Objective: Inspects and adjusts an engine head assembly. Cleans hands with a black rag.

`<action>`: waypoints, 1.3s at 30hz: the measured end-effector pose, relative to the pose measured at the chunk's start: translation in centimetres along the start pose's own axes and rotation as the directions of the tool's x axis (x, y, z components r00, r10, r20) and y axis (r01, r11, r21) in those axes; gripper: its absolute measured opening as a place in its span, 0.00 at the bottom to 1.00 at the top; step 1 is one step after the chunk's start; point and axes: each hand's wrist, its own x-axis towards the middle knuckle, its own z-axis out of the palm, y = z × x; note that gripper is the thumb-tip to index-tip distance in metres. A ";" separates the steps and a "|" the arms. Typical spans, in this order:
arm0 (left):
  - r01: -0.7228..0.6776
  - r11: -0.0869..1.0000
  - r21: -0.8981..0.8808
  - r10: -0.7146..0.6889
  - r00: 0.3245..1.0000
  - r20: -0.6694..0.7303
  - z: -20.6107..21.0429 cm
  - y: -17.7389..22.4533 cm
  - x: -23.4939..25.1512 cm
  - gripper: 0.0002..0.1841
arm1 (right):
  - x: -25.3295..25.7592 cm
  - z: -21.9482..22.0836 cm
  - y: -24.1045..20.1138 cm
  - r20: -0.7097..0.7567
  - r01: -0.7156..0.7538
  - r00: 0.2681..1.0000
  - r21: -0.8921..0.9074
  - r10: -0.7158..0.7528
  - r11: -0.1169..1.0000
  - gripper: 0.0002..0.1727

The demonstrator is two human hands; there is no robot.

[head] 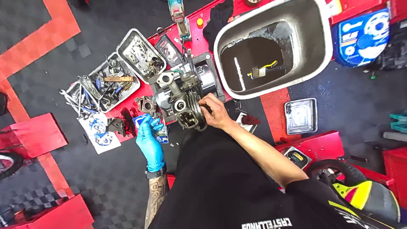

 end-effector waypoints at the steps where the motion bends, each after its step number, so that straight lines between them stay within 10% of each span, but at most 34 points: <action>1: -0.003 1.000 -0.012 0.003 1.000 0.007 -0.3 0.2 0.7 0.22 | 0.2 0.1 -0.1 -0.008 0.007 1.000 -0.031 -0.007 1.000 0.07; 21: -0.030 1.000 0.006 0.030 0.968 -0.250 1.4 2.8 0.4 0.23 | 5.0 -6.3 3.3 0.247 0.217 0.953 -0.166 -0.173 0.962 0.18; 25: 0.027 0.999 0.028 -0.015 0.929 -0.369 3.1 3.1 -2.7 0.23 | 16.4 -11.3 10.8 0.093 -0.076 0.986 -0.476 0.136 0.876 0.21; 33: 0.093 0.973 0.209 0.023 0.869 -0.493 5.8 6.1 -7.1 0.24 | 31.8 -10.4 27.0 0.037 -0.384 0.746 -0.792 0.665 0.474 0.48; 39: 0.045 0.962 0.270 0.109 0.841 -0.530 6.0 8.1 -7.0 0.23 | 33.3 -12.6 27.4 0.040 -0.448 0.755 -0.697 0.654 0.560 0.30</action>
